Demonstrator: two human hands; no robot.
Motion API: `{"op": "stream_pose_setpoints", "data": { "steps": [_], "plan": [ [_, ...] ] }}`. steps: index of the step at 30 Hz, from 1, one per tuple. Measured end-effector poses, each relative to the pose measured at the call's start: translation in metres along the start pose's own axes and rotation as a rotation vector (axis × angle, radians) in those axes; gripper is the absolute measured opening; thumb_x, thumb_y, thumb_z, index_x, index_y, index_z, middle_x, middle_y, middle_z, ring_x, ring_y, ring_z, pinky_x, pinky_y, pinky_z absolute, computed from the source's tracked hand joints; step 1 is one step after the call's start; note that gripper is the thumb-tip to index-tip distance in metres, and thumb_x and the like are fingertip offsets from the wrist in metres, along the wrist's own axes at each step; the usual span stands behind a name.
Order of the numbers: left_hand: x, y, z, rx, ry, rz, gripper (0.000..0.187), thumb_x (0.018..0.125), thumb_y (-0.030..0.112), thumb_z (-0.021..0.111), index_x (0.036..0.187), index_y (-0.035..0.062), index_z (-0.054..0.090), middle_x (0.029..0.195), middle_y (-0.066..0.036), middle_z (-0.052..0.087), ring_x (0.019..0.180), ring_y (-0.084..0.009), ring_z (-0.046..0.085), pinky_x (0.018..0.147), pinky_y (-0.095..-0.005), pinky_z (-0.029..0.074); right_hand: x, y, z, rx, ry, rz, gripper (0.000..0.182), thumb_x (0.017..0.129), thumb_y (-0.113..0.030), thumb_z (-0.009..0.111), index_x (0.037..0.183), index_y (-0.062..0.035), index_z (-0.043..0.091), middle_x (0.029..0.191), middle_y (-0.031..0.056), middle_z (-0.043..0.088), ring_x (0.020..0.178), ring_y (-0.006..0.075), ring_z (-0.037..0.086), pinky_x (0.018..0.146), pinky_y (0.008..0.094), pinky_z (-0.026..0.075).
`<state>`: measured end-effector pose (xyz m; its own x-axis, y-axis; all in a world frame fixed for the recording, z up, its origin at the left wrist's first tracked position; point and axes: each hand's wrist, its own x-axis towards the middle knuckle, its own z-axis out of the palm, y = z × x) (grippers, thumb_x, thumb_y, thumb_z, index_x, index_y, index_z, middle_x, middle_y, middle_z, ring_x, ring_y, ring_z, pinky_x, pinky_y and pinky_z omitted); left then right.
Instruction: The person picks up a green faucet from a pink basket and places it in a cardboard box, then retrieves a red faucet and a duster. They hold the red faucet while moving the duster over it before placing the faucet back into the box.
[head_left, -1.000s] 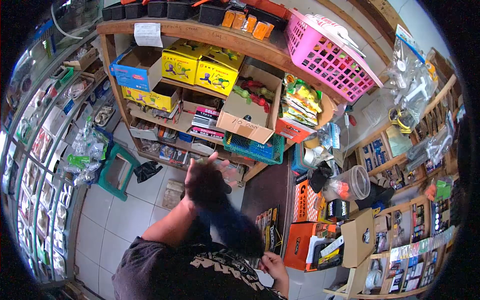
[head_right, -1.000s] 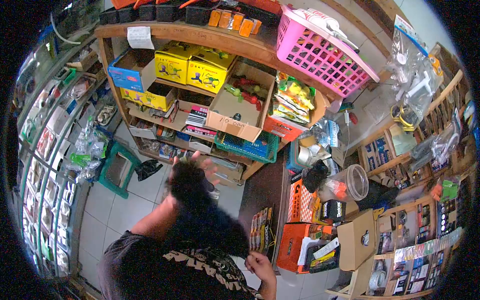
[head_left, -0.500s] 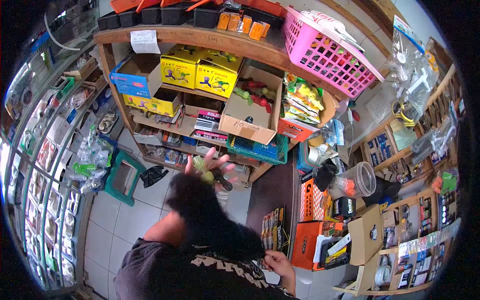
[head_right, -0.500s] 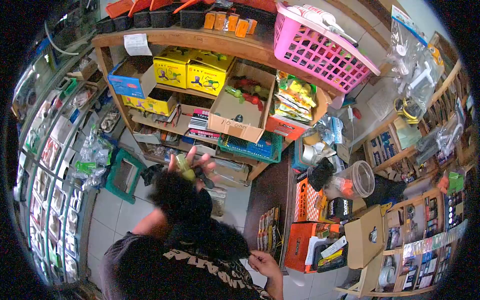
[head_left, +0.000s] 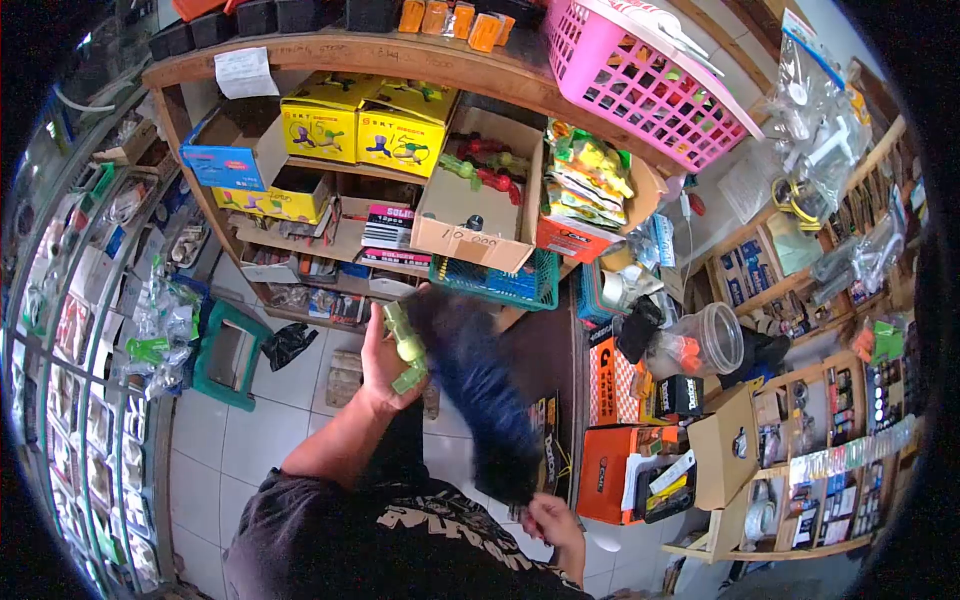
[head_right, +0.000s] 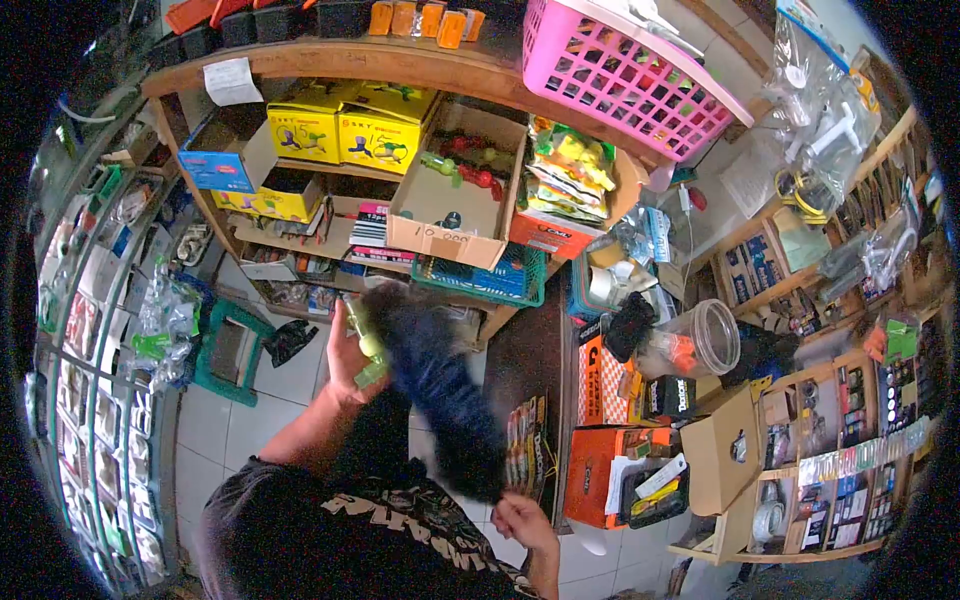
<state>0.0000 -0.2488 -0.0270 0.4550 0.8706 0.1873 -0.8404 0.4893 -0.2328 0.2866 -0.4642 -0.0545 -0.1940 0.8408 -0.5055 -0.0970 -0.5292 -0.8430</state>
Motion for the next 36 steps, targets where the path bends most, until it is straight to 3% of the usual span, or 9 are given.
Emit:
{"op": "stream_pose_setpoints", "data": {
  "steps": [6, 7, 13, 17, 18, 20, 24, 32, 36],
  "plan": [
    [0.008, 0.000, -0.029, 0.316, -0.252, 0.021, 0.070, 0.087, 0.064, 0.023, 0.137, 0.0162, 0.031, 0.135, -0.017, 0.038, 0.121, -0.0350, 0.040, 0.100, -0.0565, 0.028, -0.005, 0.009, 0.001, -0.122, 0.042, -0.058, 0.023, 0.093, -0.020, 0.049, 0.076, -0.0036, 0.048, 0.062, 0.0052, 0.050, 0.051, 0.0087, 0.043, 0.043, 0.0225, 0.033],
    [-0.001, -0.013, 0.000, 0.280, 0.097, 0.129, 0.068, 0.089, 0.060, 0.025, 0.137, 0.0129, 0.031, 0.136, -0.016, 0.037, 0.121, -0.0327, 0.040, 0.103, -0.0518, 0.026, -0.006, 0.007, 0.002, -0.123, 0.043, -0.053, 0.023, 0.093, -0.020, 0.049, 0.076, -0.0036, 0.048, 0.062, 0.0052, 0.050, 0.051, 0.0087, 0.043, 0.043, 0.0225, 0.033],
    [-0.004, -0.017, -0.019, 0.334, 0.047, 0.101, 0.066, 0.086, 0.064, 0.030, 0.134, 0.0187, 0.037, 0.130, -0.016, 0.044, 0.116, -0.0364, 0.044, 0.097, -0.0575, 0.031, -0.023, 0.006, 0.002, -0.171, -0.049, 0.055, 0.023, 0.093, -0.018, 0.048, 0.076, -0.0020, 0.049, 0.061, 0.0036, 0.049, 0.051, 0.0082, 0.043, 0.044, 0.0228, 0.035],
    [0.006, 0.003, -0.050, -0.087, -0.560, -0.347, 0.068, 0.085, 0.064, 0.032, 0.138, 0.0215, 0.029, 0.132, -0.016, 0.042, 0.122, -0.0300, 0.040, 0.102, -0.0491, 0.030, -0.035, -0.005, 0.009, -0.116, 0.160, 0.080, 0.025, 0.093, -0.018, 0.048, 0.073, -0.0028, 0.048, 0.060, 0.0032, 0.048, 0.049, 0.0074, 0.042, 0.043, 0.0222, 0.034],
    [-0.001, -0.026, -0.008, 0.205, 0.104, 0.041, 0.068, 0.085, 0.064, 0.032, 0.139, 0.0225, 0.028, 0.134, -0.016, 0.040, 0.124, -0.0309, 0.038, 0.102, -0.0496, 0.029, -0.038, -0.005, 0.006, -0.171, 0.124, 0.115, 0.025, 0.093, -0.018, 0.048, 0.073, -0.0029, 0.048, 0.060, 0.0032, 0.048, 0.049, 0.0072, 0.042, 0.043, 0.0219, 0.034],
    [0.005, -0.024, -0.020, 0.320, -0.202, -0.028, 0.071, 0.084, 0.065, 0.032, 0.139, 0.0193, 0.028, 0.134, -0.015, 0.040, 0.121, -0.0305, 0.041, 0.102, -0.0476, 0.031, -0.041, 0.012, -0.004, -0.136, 0.002, 0.033, 0.023, 0.093, -0.018, 0.048, 0.076, -0.0031, 0.050, 0.059, 0.0032, 0.048, 0.049, 0.0072, 0.042, 0.043, 0.0220, 0.034],
    [0.005, -0.027, -0.015, 0.286, 0.124, 0.055, 0.076, 0.082, 0.069, 0.027, 0.138, 0.0183, 0.029, 0.133, -0.017, 0.041, 0.113, -0.0353, 0.046, 0.099, -0.0550, 0.029, -0.043, 0.010, 0.000, -0.107, 0.195, -0.007, 0.024, 0.092, -0.020, 0.050, 0.074, -0.0053, 0.046, 0.059, 0.0047, 0.049, 0.050, 0.0094, 0.043, 0.043, 0.0221, 0.034],
    [-0.002, -0.038, -0.006, 0.295, -0.151, 0.009, 0.073, 0.084, 0.068, 0.021, 0.136, 0.0184, 0.033, 0.128, -0.019, 0.046, 0.114, -0.0382, 0.045, 0.096, -0.0584, 0.030, -0.048, 0.016, -0.006, -0.101, 0.145, -0.058, 0.018, 0.093, -0.015, 0.048, 0.080, -0.0032, 0.051, 0.062, 0.0031, 0.049, 0.054, 0.0077, 0.043, 0.044, 0.0226, 0.034],
    [-0.010, -0.023, -0.019, 0.407, 0.086, 0.030, 0.072, 0.084, 0.067, 0.026, 0.137, 0.0187, 0.032, 0.130, -0.015, 0.044, 0.114, -0.0342, 0.046, 0.099, -0.0540, 0.031, -0.047, 0.010, -0.013, -0.056, 0.130, -0.064, 0.013, 0.092, -0.013, 0.050, 0.084, -0.0028, 0.051, 0.062, 0.0029, 0.049, 0.054, 0.0077, 0.043, 0.045, 0.0222, 0.034]
  ]
}}
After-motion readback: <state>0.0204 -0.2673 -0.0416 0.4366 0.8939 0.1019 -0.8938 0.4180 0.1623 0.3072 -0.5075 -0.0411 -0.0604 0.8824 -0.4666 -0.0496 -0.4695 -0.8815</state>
